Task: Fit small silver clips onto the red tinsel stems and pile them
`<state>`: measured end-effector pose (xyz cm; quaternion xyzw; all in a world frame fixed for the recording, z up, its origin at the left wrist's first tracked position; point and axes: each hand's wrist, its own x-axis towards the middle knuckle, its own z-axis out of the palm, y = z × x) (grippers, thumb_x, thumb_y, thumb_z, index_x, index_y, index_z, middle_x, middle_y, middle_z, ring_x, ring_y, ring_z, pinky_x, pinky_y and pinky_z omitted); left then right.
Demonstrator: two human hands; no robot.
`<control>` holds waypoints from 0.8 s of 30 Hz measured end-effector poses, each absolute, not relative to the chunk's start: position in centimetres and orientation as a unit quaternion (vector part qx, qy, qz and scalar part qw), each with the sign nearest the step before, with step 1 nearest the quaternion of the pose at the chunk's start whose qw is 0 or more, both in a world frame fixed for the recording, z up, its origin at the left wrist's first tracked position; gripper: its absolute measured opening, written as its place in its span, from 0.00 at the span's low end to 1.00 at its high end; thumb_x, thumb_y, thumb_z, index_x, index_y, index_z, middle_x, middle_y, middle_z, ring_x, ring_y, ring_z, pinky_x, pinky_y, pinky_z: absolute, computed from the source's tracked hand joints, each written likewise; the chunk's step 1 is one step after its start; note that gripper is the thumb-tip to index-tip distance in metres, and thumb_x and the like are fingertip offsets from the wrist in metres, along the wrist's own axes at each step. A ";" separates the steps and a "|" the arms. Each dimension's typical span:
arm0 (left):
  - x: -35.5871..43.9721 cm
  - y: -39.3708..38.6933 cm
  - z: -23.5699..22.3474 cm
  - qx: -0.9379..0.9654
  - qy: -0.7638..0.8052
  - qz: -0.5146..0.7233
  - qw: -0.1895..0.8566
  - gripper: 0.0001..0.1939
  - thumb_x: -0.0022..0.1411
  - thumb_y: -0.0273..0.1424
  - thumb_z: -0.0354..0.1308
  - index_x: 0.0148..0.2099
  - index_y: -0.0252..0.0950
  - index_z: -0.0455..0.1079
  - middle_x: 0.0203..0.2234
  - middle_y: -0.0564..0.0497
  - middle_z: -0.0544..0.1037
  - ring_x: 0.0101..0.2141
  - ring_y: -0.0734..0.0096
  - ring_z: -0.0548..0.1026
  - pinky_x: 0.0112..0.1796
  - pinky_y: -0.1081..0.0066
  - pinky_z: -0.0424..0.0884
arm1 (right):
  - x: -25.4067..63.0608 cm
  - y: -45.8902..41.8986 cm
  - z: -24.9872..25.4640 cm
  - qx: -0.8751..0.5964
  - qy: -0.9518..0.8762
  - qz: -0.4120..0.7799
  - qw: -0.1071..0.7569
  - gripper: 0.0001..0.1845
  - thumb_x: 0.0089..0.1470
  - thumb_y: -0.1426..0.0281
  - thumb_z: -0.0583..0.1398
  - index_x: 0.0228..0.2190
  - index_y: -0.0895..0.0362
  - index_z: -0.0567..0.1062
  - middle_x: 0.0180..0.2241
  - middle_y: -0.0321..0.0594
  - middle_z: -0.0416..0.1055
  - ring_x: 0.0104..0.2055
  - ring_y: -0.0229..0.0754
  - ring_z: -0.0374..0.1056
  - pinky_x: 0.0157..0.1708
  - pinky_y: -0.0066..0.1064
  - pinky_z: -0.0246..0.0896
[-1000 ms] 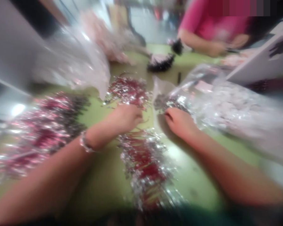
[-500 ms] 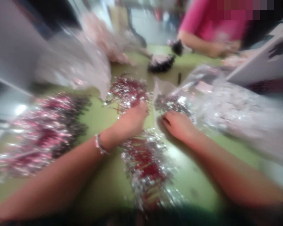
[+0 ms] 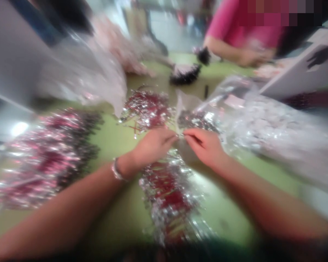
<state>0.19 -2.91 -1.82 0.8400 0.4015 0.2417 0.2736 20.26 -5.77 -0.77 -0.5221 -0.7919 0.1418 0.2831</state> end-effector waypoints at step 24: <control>-2.2 -1.7 2.4 0.924 0.323 0.172 0.111 0.16 0.66 0.41 0.51 0.38 0.36 0.75 0.34 0.47 0.77 0.36 0.66 0.72 0.38 0.67 0.66 | 20.4 -6.0 0.8 -0.487 -0.811 0.272 0.176 0.13 0.58 0.67 0.55 0.27 0.55 0.77 0.25 0.36 0.75 0.26 0.35 0.66 0.29 0.30 0.56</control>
